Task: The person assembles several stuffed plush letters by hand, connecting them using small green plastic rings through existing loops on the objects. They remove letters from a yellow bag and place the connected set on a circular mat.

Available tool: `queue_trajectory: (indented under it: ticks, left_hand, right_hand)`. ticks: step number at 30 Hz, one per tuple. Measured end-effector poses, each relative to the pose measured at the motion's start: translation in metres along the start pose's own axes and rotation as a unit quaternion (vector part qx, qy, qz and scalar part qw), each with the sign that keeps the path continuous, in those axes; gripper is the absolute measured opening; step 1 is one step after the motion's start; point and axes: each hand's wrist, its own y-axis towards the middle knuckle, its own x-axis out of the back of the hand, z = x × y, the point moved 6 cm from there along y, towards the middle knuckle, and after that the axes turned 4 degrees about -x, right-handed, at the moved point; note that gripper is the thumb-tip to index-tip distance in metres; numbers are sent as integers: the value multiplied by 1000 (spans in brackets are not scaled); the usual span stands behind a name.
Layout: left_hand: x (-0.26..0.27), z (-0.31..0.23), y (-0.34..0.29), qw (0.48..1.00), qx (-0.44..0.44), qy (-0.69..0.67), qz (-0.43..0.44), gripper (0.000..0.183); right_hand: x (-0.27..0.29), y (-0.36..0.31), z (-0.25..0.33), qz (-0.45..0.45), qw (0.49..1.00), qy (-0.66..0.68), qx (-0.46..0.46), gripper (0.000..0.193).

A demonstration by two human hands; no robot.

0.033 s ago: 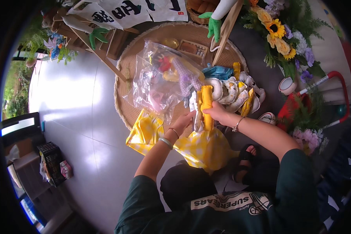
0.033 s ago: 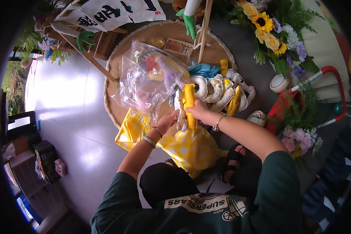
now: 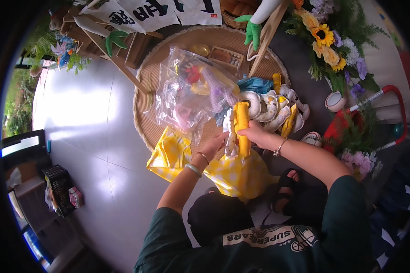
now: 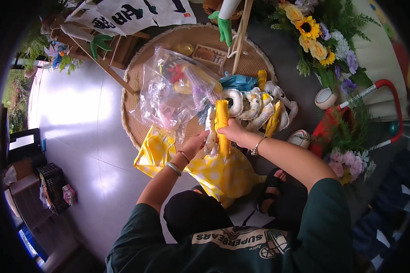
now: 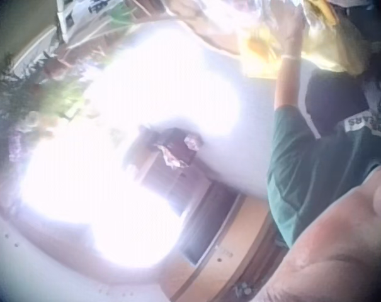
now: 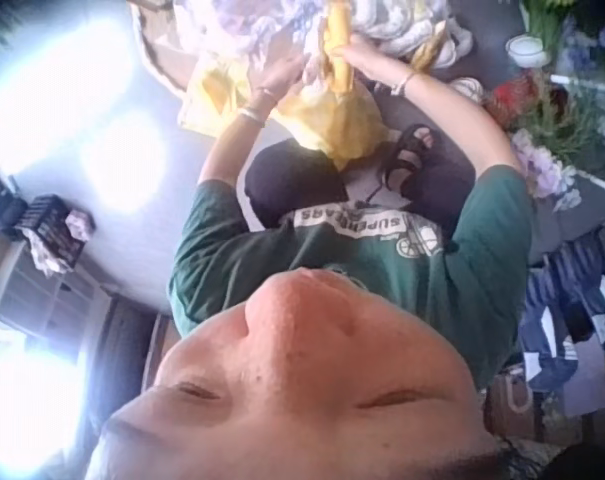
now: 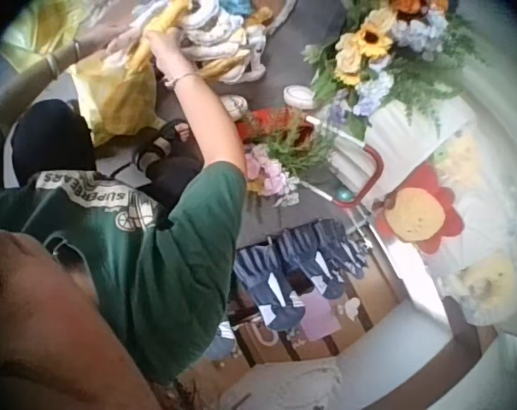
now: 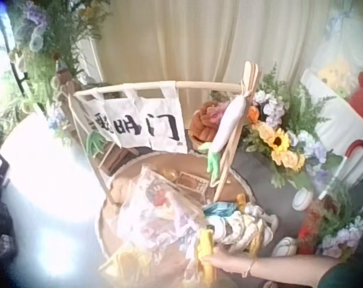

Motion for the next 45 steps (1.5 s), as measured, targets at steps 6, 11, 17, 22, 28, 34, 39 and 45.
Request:
queue_trajectory:
  ticks: [6, 11, 17, 22, 28, 34, 39, 45]
  left_hand:
    - [41, 39, -44, 973, -59, 194, -108, 34]
    - [54, 3, -71, 885, -160, 346, -267, 45]
    - [101, -40, -95, 809, -252, 362, -389, 55]
    - [168, -51, -106, 790, -227, 350, -449, 56]
    - [182, -48, -95, 828, -173, 287, -450, 66]
    - [162, -55, -87, 822, -210, 302, -435, 72]
    - [167, -39, -67, 835, -181, 269, -445, 70]
    - [179, 7, -50, 927, -83, 125, -343, 58]
  right_hand:
    - [12, -35, 42, -229, 816, -495, 189, 26]
    - [3, 32, 94, -152, 690, -655, 268, 36]
    - [-32, 63, 108, -266, 653, -587, 398, 65]
    - [-23, 94, 117, -299, 742, -523, 294, 94]
    - [-18, 98, 130, -272, 804, -482, 218, 75]
    - [-24, 40, 151, -49, 778, -503, 374, 55]
    - [-22, -7, 157, 24, 675, -610, 415, 69]
    - [-4, -21, 139, 76, 714, -627, 302, 73]
